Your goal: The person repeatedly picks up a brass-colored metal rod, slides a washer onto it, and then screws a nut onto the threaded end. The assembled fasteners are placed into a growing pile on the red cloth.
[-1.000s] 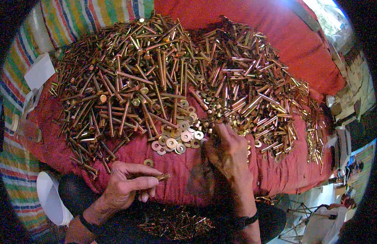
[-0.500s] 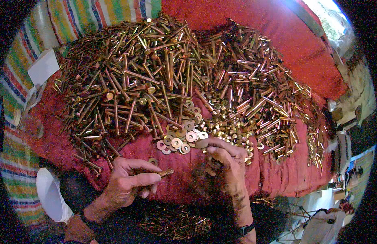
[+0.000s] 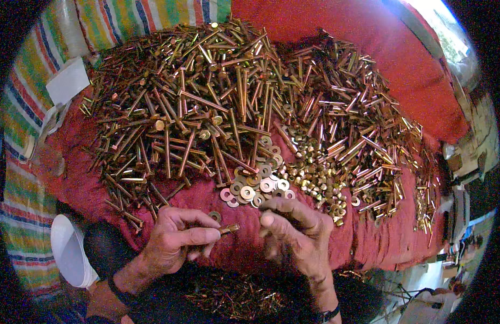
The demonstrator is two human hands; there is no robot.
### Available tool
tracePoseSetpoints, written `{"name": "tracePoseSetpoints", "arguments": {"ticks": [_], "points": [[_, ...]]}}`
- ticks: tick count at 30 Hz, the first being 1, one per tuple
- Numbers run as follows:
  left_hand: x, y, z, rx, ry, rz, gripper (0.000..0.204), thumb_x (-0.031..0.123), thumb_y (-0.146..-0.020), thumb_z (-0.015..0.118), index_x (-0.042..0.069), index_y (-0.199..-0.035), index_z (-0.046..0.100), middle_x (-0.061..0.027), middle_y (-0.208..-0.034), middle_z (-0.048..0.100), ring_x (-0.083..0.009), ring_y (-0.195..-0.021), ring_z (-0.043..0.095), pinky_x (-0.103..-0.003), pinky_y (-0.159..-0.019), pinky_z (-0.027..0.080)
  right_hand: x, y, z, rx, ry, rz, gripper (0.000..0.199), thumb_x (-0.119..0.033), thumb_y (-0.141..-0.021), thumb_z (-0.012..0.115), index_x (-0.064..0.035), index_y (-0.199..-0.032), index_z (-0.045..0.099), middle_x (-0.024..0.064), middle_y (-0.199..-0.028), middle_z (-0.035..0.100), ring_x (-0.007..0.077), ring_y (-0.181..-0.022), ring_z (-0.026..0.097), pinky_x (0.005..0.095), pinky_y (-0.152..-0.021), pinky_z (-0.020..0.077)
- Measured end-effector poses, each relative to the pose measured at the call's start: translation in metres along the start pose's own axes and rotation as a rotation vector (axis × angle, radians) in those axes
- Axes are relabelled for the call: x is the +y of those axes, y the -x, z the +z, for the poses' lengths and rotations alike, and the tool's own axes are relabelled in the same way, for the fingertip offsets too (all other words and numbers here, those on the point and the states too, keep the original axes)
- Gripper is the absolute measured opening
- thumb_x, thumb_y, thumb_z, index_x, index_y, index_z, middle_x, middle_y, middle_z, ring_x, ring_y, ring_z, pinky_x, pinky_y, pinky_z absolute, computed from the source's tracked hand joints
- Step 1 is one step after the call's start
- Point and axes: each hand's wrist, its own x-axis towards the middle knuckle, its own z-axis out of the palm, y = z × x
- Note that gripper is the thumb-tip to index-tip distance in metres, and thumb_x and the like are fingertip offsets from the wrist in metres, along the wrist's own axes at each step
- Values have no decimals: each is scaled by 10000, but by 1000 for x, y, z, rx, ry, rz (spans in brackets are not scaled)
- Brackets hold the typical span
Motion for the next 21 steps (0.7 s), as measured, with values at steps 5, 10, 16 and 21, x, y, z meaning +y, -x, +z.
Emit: {"name": "tracePoseSetpoints", "arguments": {"ticks": [5, 10, 16, 21], "points": [[-1, 1, -5, -41, 38, -29, 211, 135, -914, 790, -54, -1003, 761, -63, -696, 666, -79, -515, 543, -228, -451, 335, -4, 7, 2, -128, 181, -225, 241, -94, -854, 863, 0, -1069, 807, 99, -918, 760, 172, -824, 737, 297, -704, 570], [-5, -1, -11, -76, 110, -103, 189, 128, -920, 784, -56, -958, 756, -35, -682, 626, -75, -511, 508, -229, -447, 306, -1, 8, 5, -193, 441, -579, 281, -24, -807, 867, -35, -1083, 815, 121, -1013, 788, 233, -884, 778, 311, -747, 609], [-5, -2, -19, -155, 224, -221, 202, 129, -925, 783, -70, -928, 750, -45, -692, 633, -76, -503, 488, -226, -432, 282, 4, 11, 1, -222, 541, -694, 304, -5, -772, 862, -64, -1068, 826, 115, -1049, 800, 248, -923, 793, 337, -785, 637], [-6, -2, -18, -159, 254, -235, 206, 144, -936, 787, -59, -916, 764, -22, -653, 610, -56, -483, 468, -223, -427, 250, 7, 7, 6, -161, 525, -766, 249, -23, -713, 895, -14, -949, 815, 133, -926, 794, 239, -831, 783, 330, -711, 640]]}}
